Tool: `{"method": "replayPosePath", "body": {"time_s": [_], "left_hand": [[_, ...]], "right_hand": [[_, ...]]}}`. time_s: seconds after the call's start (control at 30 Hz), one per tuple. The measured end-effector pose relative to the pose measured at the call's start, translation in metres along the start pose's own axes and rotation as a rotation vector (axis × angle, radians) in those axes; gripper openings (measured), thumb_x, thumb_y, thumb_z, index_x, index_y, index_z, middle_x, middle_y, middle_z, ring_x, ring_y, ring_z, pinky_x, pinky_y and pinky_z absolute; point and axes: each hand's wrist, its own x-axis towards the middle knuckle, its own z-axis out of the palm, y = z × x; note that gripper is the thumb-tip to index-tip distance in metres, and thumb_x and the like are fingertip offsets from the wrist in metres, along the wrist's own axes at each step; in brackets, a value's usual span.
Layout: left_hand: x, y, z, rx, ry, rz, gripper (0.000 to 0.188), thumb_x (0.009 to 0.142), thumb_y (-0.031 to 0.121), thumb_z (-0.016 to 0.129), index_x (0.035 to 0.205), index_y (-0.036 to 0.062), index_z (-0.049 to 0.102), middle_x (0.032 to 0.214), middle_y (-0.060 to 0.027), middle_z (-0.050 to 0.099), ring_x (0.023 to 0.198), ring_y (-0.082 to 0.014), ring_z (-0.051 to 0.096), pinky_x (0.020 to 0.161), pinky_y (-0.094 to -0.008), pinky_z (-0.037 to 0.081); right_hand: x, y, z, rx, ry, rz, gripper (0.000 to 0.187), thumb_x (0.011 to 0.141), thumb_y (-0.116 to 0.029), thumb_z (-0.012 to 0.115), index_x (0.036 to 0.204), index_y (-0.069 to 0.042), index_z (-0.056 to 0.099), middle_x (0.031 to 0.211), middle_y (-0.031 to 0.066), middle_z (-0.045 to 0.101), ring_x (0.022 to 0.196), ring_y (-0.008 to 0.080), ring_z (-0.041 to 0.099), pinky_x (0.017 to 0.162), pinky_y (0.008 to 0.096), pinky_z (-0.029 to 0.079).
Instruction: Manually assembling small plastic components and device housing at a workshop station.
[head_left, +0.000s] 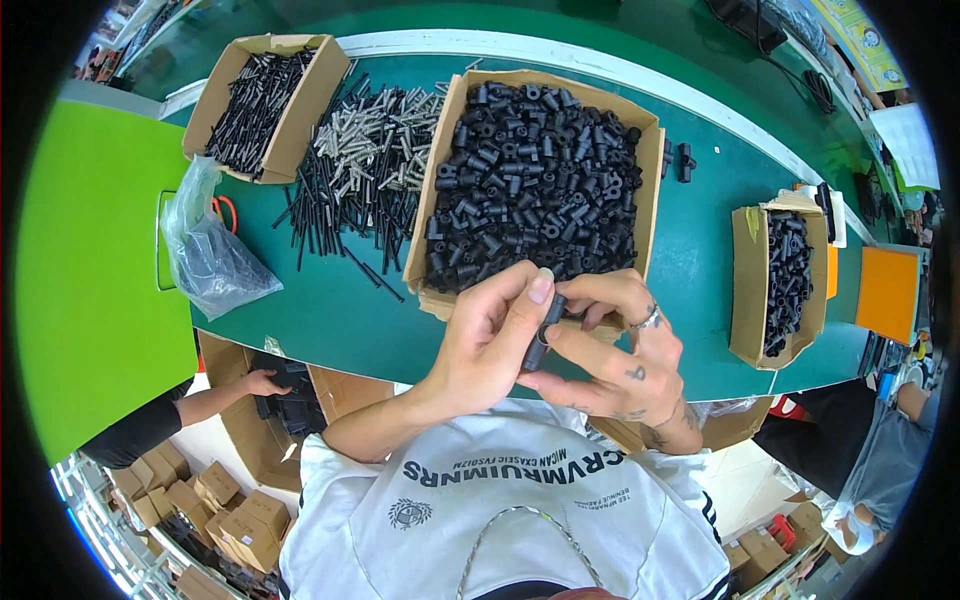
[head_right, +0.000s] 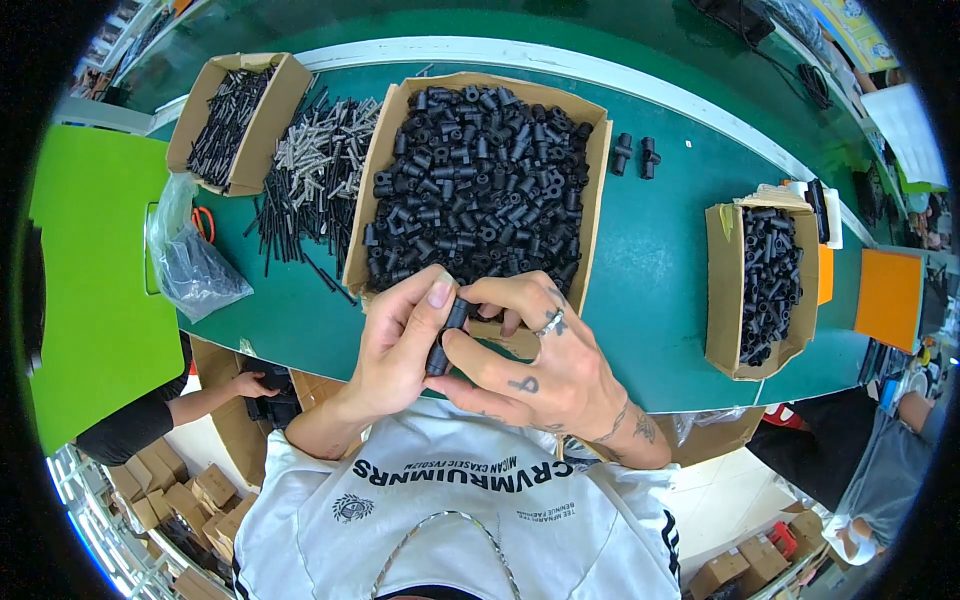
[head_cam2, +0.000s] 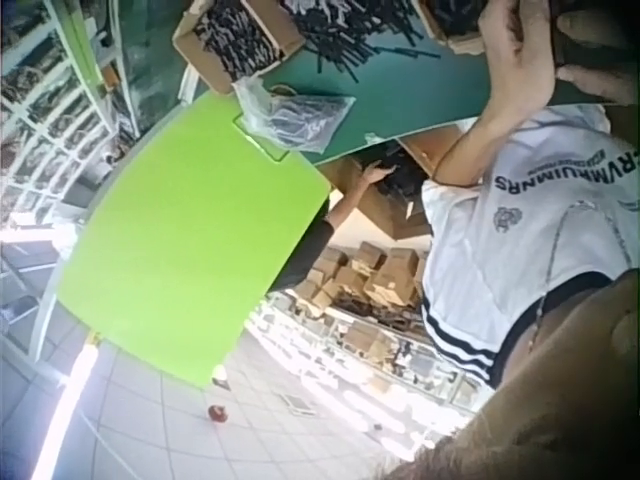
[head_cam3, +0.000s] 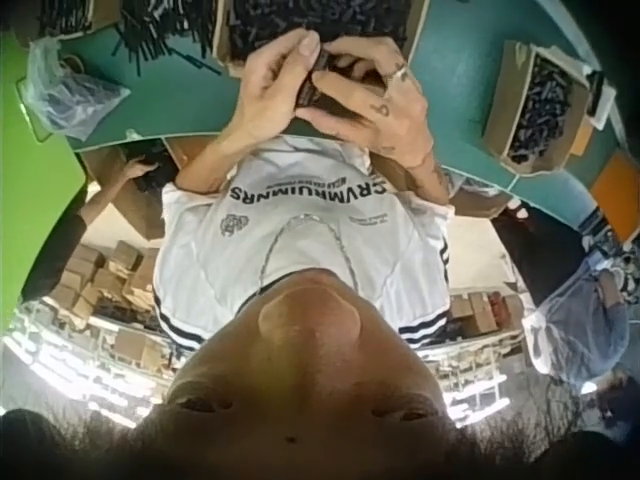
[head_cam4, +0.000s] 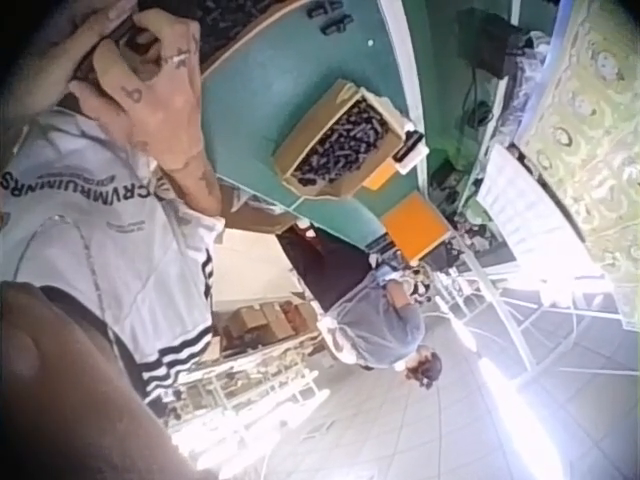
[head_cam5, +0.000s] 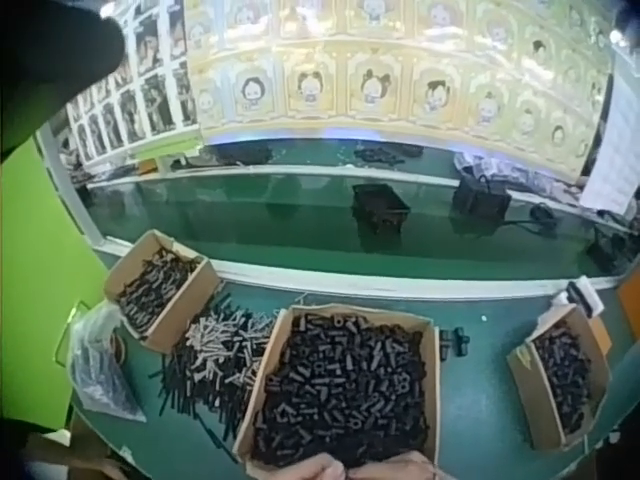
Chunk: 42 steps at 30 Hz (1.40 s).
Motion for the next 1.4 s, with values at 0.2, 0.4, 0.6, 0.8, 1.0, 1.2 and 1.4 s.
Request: {"method": "replayPosePath", "body": {"time_s": [0.2,0.4,0.6,0.8,1.0,1.2,1.4], "left_hand": [[0.025,0.031,0.013,0.079,-0.125,-0.080,0.032,0.107,0.028,0.042,0.087,0.0045,0.054,0.069,0.0032,0.050,0.060,-0.0034,0.043,0.052,-0.0230,0.036],[0.193,0.076,-0.019,1.060,0.135,0.867,0.015,0.096,0.020,0.061,0.108,0.0101,0.061,0.076,-0.0052,0.063,0.063,-0.0158,0.060,0.060,-0.0320,0.050],[0.366,0.063,-0.085,1.521,0.081,1.040,0.055,0.082,0.012,0.064,0.134,0.0044,0.049,0.146,-0.0206,0.040,0.133,-0.0357,0.043,0.108,-0.0465,0.039],[0.438,0.043,-0.131,2.186,0.177,1.153,0.051,0.086,0.014,0.067,0.135,0.0155,0.054,0.128,-0.0101,0.061,0.116,-0.0294,0.059,0.092,-0.0439,0.051],[0.307,0.092,-0.046,1.665,-0.032,0.939,0.036,0.074,0.002,0.059,0.109,-0.0038,0.055,0.099,-0.0270,0.063,0.100,-0.0435,0.060,0.086,-0.0481,0.050],[0.094,0.147,-0.016,1.536,-0.190,0.923,0.053,0.063,-0.006,0.066,0.117,-0.0028,0.064,0.113,-0.0178,0.066,0.107,-0.0306,0.064,0.094,-0.0357,0.049],[-0.012,0.146,-0.028,0.976,-0.587,0.473,0.033,0.071,0.010,0.081,0.102,0.0048,0.072,0.094,-0.0170,0.063,0.062,-0.0185,0.060,0.048,-0.0294,0.044]], "right_hand": [[0.004,0.010,-0.024,-0.003,0.149,-0.070,0.052,0.055,-0.016,0.093,0.098,-0.006,0.066,0.101,0.0180,0.063,0.077,0.0221,0.062,0.054,0.0275,0.048],[-0.067,0.049,-0.050,0.021,0.602,0.392,0.064,0.063,-0.009,0.090,0.112,-0.001,0.048,0.100,0.0172,0.062,0.080,0.0159,0.059,0.070,0.0281,0.052],[-0.141,0.064,-0.028,0.043,0.658,0.808,0.057,0.067,-0.003,0.086,0.112,0.000,0.051,0.102,0.0119,0.063,0.080,0.0129,0.059,0.074,0.0257,0.051],[-0.129,0.071,-0.026,0.077,0.701,0.809,0.058,0.067,-0.006,0.087,0.114,0.003,0.054,0.100,0.0124,0.064,0.078,0.0127,0.059,0.072,0.0246,0.050],[-0.142,0.065,-0.035,0.028,0.686,0.831,0.054,0.068,-0.005,0.086,0.111,0.003,0.055,0.102,0.0113,0.063,0.081,0.0131,0.059,0.072,0.0251,0.050],[-0.141,0.065,-0.036,0.130,0.749,0.736,0.063,0.064,0.003,0.086,0.117,0.003,0.052,0.103,0.0143,0.065,0.082,0.0147,0.060,0.074,0.0260,0.051],[-0.154,0.064,-0.039,0.306,0.731,0.523,0.067,0.062,0.005,0.087,0.119,0.004,0.053,0.108,0.0215,0.066,0.088,0.0192,0.065,0.076,0.0287,0.054]]}}
